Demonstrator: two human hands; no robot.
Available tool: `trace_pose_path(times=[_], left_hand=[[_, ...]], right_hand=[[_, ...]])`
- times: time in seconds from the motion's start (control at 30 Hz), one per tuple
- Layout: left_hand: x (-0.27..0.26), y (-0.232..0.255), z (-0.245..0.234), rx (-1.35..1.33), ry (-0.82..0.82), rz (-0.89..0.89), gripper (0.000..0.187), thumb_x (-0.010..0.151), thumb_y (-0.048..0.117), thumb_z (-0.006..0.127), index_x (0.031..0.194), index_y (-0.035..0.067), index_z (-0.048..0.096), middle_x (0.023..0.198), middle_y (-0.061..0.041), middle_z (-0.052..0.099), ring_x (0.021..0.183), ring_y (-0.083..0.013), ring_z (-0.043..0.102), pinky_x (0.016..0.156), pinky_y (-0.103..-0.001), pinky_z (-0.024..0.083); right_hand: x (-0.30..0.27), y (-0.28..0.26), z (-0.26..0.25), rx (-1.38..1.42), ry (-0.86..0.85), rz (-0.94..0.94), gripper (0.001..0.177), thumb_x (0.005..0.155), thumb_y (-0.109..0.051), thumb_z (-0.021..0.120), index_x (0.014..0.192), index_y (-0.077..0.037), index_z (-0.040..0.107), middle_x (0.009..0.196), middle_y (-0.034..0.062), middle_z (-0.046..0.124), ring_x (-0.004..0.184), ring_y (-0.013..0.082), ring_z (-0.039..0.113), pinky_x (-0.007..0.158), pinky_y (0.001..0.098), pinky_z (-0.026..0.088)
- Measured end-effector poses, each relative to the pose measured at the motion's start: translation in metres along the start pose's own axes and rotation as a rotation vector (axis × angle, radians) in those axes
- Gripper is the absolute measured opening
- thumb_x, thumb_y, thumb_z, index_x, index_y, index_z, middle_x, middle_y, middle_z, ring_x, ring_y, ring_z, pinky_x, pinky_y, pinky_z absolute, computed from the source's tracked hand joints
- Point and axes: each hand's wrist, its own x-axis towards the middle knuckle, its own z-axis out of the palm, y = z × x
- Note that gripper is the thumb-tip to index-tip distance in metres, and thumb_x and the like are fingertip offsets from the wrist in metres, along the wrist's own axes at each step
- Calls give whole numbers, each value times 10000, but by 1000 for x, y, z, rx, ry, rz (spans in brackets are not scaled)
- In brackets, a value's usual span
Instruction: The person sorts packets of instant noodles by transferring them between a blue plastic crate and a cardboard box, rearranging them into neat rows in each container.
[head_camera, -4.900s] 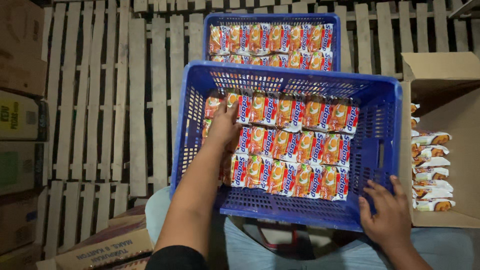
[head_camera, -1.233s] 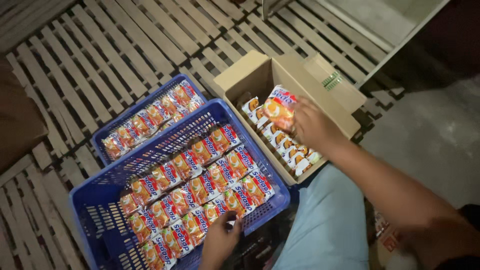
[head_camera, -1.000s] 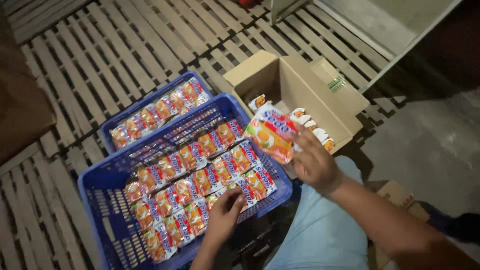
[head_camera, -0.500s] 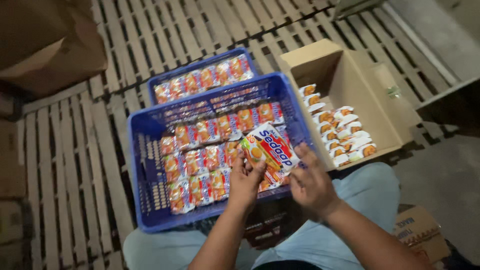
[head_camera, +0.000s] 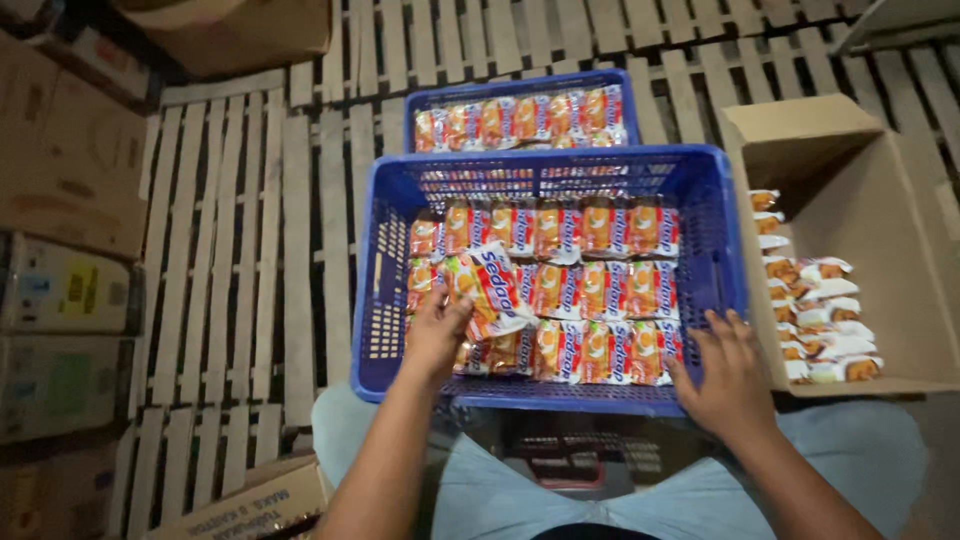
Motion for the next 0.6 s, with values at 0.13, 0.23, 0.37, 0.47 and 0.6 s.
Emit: trace_pose_path(times=[0.13,0.23,0.37,0.47,0.6], left_hand=[[36,41,-26,307,137,-188,595,1027,104,653,1616,135,569,1294,-156,803,1117,-230,776,982,-391,648],[71,45,-43,877,194,-106,667,967,255,723,1609,169,566,1328,-112,778,1012,-234,767,899,-417,624],[90,80,-18,1037,202,-110,654,1039,216,560,1657,113,371,1233,-231,746,1022,-401,726,843,-538,583],[127,59,-23,1098,209,-91,717,1000,87,635,1659,49,354,1373,-245,550,1073,-420,687,922,-535,570],[189,2,-49,1179,196,35,670,1008,-8,557,1649,-27,363,1481,-323,451,1240,-523,631,1076,-585,547]], right_hand=[[0,-5,-5,-23,-80,28,448,903,-356,743,1235,-56,757,1478,225,704,1467,472,595,1304,594,443],[-4,-5,-5,-40,-58,12,398,911,-361,758,1189,-78,786,1441,187,741,1406,448,653,1267,568,489],[-13,0,5,-97,-143,110,401,906,-402,729,1208,-146,792,1510,120,736,1494,368,643,1381,560,392],[-15,2,4,-120,-167,122,392,902,-405,724,1190,-149,799,1501,107,748,1501,343,653,1399,543,379],[-13,0,1,-77,-186,166,383,900,-376,726,1192,-141,804,1503,115,747,1510,338,642,1415,541,354]])
